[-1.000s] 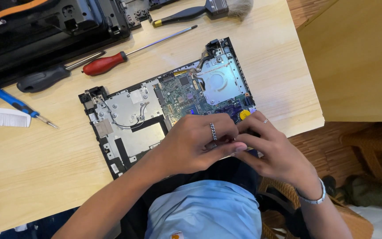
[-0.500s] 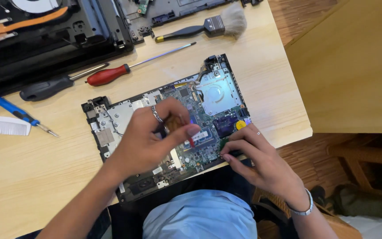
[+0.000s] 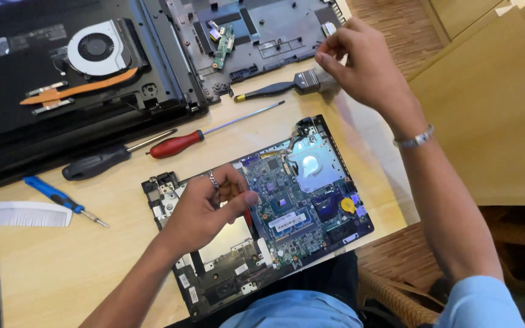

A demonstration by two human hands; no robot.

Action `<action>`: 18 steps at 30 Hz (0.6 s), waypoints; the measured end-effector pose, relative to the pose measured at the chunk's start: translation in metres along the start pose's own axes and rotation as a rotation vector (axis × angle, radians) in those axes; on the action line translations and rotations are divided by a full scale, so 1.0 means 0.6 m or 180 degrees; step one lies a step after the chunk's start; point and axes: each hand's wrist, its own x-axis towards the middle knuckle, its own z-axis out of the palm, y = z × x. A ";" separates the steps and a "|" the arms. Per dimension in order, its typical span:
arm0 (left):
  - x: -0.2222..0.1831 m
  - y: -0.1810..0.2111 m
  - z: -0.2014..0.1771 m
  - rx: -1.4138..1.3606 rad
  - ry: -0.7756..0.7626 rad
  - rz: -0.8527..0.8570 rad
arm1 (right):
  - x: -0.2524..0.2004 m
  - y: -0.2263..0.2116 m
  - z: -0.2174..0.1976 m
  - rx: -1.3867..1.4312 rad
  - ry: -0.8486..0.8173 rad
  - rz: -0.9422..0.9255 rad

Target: Technician disassembles a laptop, removes the motherboard, and cleans the internal chassis using a brush and small tools.

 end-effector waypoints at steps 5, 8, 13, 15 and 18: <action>0.004 0.004 0.000 0.0248 0.0036 -0.0008 | 0.107 0.026 0.040 -0.0223 -0.0288 -0.0097; 0.007 0.010 0.000 0.0325 0.0016 0.0027 | 0.136 0.025 0.055 -0.0217 -0.0502 0.0051; 0.008 0.019 0.001 0.0414 -0.0022 0.0002 | 0.136 0.032 0.052 -0.0094 -0.0610 0.0011; 0.008 0.020 0.001 0.0330 -0.0068 0.0115 | 0.122 0.032 0.035 0.0065 -0.0352 -0.0094; 0.006 0.017 0.000 0.0207 -0.0062 0.0109 | 0.081 0.034 0.010 0.0146 -0.0033 -0.0362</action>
